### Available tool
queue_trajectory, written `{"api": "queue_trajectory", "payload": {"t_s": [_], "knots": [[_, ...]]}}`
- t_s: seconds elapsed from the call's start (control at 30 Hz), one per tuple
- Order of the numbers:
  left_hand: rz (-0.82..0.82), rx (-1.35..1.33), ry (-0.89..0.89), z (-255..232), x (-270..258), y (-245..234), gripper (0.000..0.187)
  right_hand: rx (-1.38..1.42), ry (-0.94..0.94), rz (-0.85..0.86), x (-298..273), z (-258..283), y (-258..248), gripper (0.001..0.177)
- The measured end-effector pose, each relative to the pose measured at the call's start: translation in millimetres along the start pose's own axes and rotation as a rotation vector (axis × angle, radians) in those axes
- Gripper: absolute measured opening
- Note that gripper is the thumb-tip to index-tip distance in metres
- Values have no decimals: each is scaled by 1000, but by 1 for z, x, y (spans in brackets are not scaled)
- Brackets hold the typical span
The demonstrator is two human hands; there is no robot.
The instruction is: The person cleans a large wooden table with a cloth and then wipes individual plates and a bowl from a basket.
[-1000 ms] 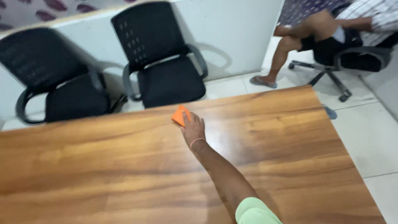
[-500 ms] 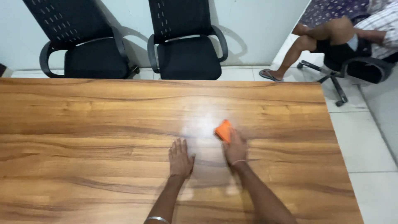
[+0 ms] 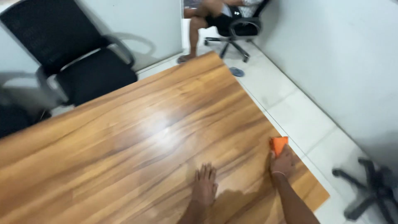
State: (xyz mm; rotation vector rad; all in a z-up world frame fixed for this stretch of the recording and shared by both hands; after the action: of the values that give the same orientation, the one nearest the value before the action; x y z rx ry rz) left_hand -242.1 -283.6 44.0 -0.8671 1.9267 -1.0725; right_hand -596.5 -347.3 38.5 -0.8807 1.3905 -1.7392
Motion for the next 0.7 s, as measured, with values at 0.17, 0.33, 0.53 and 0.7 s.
{"api": "queue_trajectory", "payload": {"t_s": [0.17, 0.33, 0.53, 0.7], "knots": [[72, -120, 70, -34, -50, 35, 73, -23, 111, 32, -59, -33, -7, 84], [206, 4, -126, 3, -68, 138, 89, 0, -725, 362, -163, 66, 27, 72], [447, 193, -298, 17, -88, 178, 94, 163, -718, 394, -172, 11, -24, 70], [331, 101, -283, -29, -107, 122, 87, 52, 159, 298, -110, -129, -70, 71]]}}
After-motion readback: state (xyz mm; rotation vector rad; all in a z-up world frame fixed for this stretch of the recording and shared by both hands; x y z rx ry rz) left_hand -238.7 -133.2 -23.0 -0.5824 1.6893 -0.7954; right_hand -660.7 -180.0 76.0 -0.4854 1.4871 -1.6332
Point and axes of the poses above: each hand's wrist, its own x-axis towards the middle knuckle, its own y-axis out of the palm, z = x × y, the point moved 3 cm from there along x, towards the middle knuckle, and after that the axes turned 11 degrees about z, right-handed, at the moved point
